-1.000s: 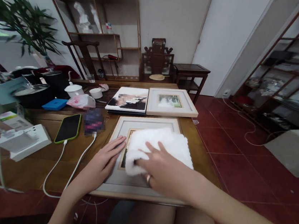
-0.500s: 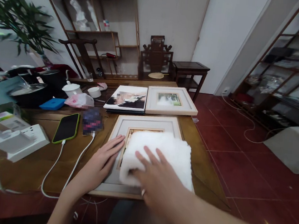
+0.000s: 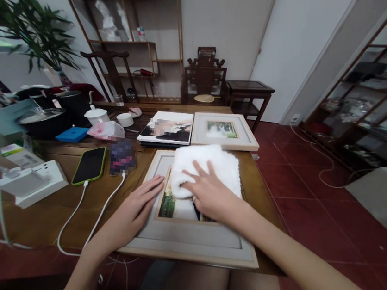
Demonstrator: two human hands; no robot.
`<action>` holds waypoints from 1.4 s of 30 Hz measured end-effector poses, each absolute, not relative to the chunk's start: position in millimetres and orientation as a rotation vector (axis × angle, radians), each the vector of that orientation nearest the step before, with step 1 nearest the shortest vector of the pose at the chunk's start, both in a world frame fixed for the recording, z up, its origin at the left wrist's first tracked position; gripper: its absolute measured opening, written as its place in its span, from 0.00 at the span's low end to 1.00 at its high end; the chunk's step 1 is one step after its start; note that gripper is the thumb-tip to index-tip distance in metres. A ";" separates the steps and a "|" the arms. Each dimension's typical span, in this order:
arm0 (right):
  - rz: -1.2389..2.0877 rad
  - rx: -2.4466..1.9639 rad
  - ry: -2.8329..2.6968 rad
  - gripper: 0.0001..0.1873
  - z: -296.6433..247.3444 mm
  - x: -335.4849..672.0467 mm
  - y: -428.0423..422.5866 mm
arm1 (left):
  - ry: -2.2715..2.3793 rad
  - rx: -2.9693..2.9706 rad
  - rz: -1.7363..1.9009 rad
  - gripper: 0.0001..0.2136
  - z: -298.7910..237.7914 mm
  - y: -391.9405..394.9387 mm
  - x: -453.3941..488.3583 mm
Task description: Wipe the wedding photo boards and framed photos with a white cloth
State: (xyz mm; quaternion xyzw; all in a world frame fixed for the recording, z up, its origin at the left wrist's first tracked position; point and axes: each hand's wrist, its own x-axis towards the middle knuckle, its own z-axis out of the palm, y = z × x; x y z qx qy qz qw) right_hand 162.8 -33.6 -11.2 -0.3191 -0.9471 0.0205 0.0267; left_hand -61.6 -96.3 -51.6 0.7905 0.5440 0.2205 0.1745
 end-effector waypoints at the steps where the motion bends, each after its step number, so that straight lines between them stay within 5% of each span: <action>1: 0.127 -0.975 -2.946 0.32 -7.4 162.6 -44.6 | 1.549 2.240 0.622 0.21 -52.3 -96.4 -61.6; 7: 0.492 -0.779 -3.021 0.22 7.3 168.7 -116.5 | 1.570 2.246 0.612 0.22 -53.7 -97.2 -61.5; 13: 0.426 -0.677 -2.981 0.12 -9.8 160.3 -146.0 | 1.567 2.219 0.613 0.21 -52.9 -96.1 -61.7; 17: 0.438 -0.883 -2.915 0.21 -12.9 160.3 -123.0 | 1.561 2.219 0.639 0.21 -54.0 -95.4 -61.6; 28: -0.204 -1.111 -2.803 0.31 -17.8 153.6 -8.2 | 1.516 2.162 0.732 0.22 -50.5 -99.0 -62.7; 42: -0.130 -0.785 -2.965 0.22 -14.1 101.3 -94.5 | 1.551 2.035 0.973 0.26 -46.0 -102.3 -61.3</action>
